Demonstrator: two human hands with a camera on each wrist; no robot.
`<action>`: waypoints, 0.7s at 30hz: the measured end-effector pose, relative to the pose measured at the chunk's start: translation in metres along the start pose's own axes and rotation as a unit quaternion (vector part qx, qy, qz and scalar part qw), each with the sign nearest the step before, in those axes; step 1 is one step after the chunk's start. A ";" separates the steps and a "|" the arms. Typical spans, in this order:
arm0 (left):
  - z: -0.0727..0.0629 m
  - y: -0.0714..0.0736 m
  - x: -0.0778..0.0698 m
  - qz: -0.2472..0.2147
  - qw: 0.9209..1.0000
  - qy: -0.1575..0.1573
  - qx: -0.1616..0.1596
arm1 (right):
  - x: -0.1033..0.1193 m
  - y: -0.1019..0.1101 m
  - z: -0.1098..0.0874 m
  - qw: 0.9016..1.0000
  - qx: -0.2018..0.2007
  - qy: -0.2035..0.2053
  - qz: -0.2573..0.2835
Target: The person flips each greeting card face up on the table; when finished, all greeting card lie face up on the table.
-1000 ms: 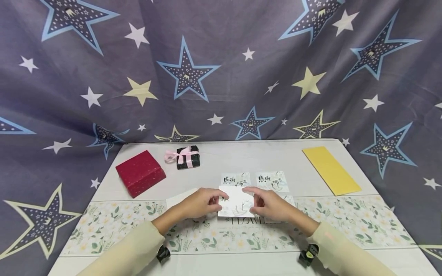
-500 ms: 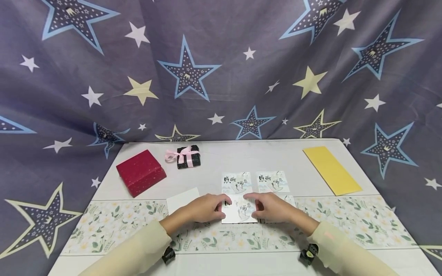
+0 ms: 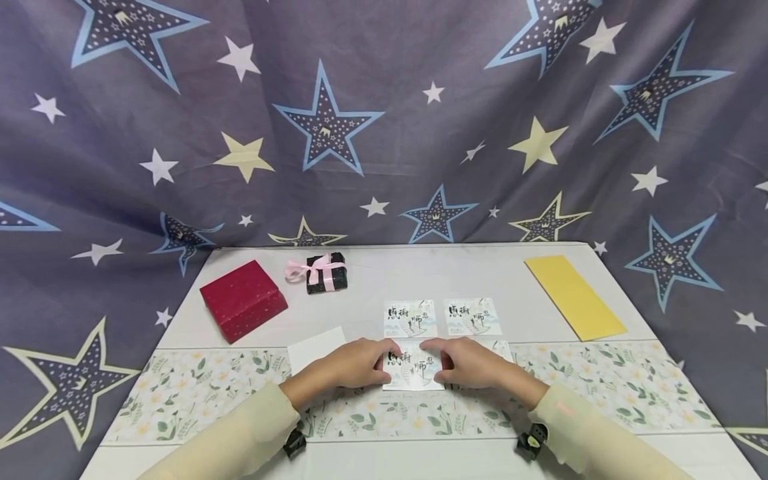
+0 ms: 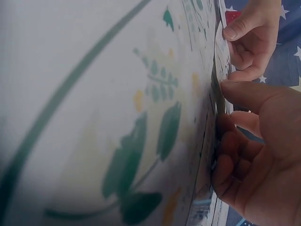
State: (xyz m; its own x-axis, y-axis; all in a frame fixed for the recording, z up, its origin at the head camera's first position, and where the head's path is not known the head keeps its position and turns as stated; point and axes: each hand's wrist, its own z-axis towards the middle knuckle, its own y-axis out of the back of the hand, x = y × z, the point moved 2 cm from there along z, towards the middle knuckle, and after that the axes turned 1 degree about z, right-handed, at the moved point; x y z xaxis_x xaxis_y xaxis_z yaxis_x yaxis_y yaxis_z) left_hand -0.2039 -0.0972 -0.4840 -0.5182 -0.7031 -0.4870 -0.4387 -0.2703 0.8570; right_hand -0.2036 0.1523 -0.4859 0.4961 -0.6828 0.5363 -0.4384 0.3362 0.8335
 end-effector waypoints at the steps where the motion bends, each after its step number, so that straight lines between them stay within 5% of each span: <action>1: 0.000 0.000 0.000 0.001 1.000 0.001 0.002 | 0.000 0.000 0.000 1.000 0.001 -0.002 -0.001; 21: 0.003 0.000 -0.002 0.014 1.000 0.012 0.015 | -0.002 -0.001 0.003 1.000 0.007 -0.009 -0.005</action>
State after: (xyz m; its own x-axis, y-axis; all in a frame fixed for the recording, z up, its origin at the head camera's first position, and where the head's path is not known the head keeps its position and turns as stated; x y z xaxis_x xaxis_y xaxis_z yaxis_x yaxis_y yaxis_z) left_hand -0.2052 -0.0942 -0.4833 -0.5136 -0.7251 -0.4587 -0.4466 -0.2306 0.8645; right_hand -0.2068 0.1512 -0.4888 0.4876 -0.6971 0.5257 -0.4441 0.3203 0.8368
